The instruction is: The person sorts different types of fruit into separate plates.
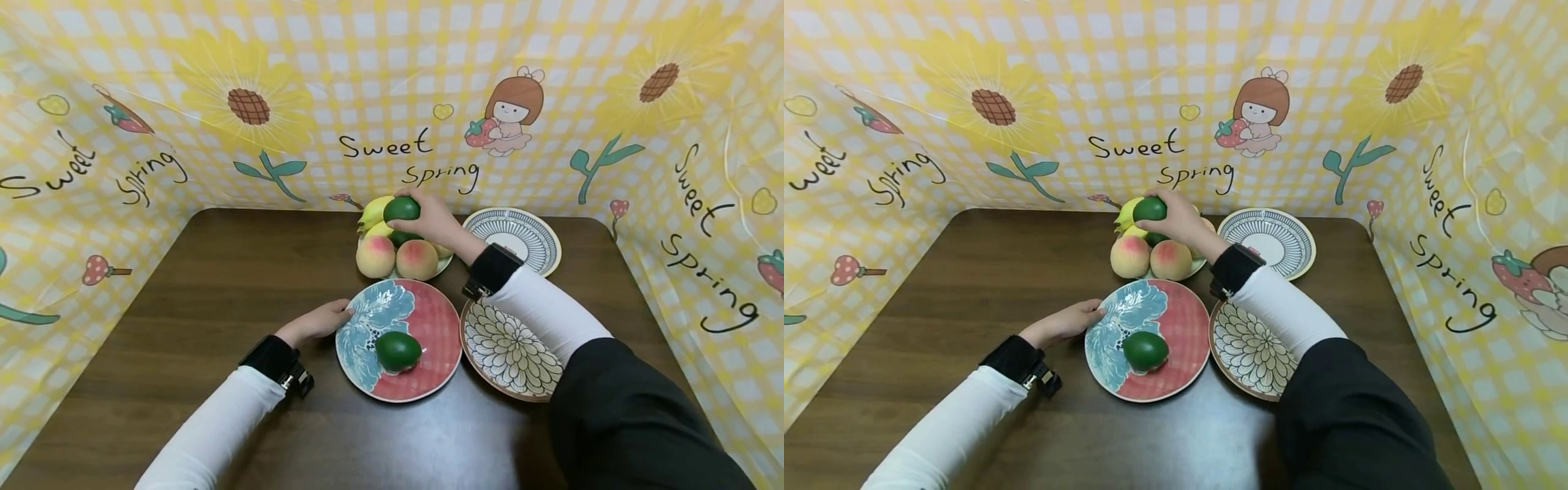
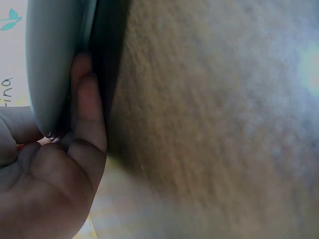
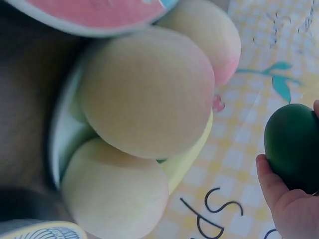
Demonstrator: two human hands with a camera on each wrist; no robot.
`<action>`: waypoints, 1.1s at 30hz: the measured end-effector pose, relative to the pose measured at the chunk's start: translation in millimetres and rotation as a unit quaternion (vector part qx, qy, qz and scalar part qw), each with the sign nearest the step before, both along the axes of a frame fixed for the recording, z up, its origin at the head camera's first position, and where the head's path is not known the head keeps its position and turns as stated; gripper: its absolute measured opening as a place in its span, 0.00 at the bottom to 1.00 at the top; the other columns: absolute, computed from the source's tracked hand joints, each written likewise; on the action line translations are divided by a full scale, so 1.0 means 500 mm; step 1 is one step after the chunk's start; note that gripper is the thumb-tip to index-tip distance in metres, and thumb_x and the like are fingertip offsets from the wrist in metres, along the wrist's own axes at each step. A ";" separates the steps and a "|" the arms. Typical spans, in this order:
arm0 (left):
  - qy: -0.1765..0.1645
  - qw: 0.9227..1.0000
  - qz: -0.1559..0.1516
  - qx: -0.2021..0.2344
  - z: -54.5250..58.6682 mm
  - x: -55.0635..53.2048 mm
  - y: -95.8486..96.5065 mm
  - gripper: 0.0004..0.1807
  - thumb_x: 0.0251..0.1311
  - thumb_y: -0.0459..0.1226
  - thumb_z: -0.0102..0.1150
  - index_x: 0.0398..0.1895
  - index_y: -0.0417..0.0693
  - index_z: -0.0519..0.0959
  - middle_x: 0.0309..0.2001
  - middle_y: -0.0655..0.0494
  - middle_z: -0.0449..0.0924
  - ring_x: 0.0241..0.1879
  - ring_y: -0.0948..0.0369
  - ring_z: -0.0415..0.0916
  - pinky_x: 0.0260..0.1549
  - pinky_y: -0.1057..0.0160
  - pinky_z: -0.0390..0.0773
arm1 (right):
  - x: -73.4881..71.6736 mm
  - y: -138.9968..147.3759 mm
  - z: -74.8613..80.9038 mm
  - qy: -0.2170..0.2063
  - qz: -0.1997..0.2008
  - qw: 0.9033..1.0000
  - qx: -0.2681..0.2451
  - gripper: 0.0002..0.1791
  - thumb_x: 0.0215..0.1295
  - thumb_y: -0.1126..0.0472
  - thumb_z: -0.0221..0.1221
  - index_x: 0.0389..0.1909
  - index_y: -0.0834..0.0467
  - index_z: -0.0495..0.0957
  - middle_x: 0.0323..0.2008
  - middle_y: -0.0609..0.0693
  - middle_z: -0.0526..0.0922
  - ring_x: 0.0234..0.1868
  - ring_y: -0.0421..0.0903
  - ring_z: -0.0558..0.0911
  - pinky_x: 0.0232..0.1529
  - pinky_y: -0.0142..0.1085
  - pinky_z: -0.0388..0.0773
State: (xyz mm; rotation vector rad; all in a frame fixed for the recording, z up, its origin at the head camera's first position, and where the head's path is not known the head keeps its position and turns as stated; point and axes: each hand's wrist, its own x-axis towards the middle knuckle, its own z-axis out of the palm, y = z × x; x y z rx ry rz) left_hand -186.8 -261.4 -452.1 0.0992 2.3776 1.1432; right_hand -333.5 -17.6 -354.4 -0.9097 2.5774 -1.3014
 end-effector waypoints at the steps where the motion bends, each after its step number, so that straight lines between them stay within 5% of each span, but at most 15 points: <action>1: 0.001 1.000 -0.001 0.000 0.000 0.000 0.000 0.18 0.81 0.34 0.36 0.58 0.28 0.71 0.48 0.41 0.76 0.51 0.52 0.72 0.53 0.60 0.70 | 0.009 0.005 -0.003 0.007 0.006 1.000 0.003 0.35 0.64 0.53 0.70 0.69 0.59 0.71 0.65 0.60 0.76 0.55 0.57 0.81 0.57 0.48 0.79; 11: -0.006 1.000 0.000 -0.003 0.000 -0.003 0.004 0.21 0.81 0.36 0.35 0.63 0.28 0.70 0.55 0.38 0.75 0.57 0.49 0.71 0.62 0.52 0.69 | 0.087 0.045 -0.058 0.020 0.071 0.996 0.043 0.32 0.60 0.55 0.73 0.63 0.60 0.75 0.56 0.60 0.83 0.52 0.55 0.83 0.55 0.49 0.80; 20: -0.010 1.000 0.007 -0.002 -0.002 -0.004 0.002 0.19 0.81 0.36 0.36 0.60 0.31 0.71 0.50 0.42 0.75 0.54 0.52 0.72 0.57 0.56 0.69 | 0.110 0.049 -0.100 0.049 0.099 0.993 0.048 0.31 0.59 0.57 0.74 0.61 0.63 0.77 0.58 0.58 0.81 0.55 0.53 0.81 0.59 0.47 0.79; 27: -0.007 1.000 0.007 -0.010 -0.003 -0.004 0.001 0.19 0.81 0.36 0.36 0.61 0.30 0.71 0.52 0.39 0.75 0.55 0.50 0.71 0.60 0.53 0.70 | 0.135 0.055 -0.129 0.033 0.126 0.988 0.080 0.29 0.58 0.55 0.74 0.58 0.61 0.78 0.53 0.55 0.84 0.51 0.48 0.82 0.57 0.43 0.80; 33: 0.004 1.000 0.002 -0.011 -0.005 -0.004 0.001 0.20 0.81 0.35 0.36 0.62 0.28 0.70 0.55 0.36 0.74 0.57 0.48 0.71 0.63 0.50 0.69 | 0.155 0.058 -0.155 0.039 0.151 0.982 0.102 0.32 0.59 0.55 0.73 0.63 0.63 0.76 0.60 0.59 0.82 0.57 0.52 0.81 0.62 0.46 0.78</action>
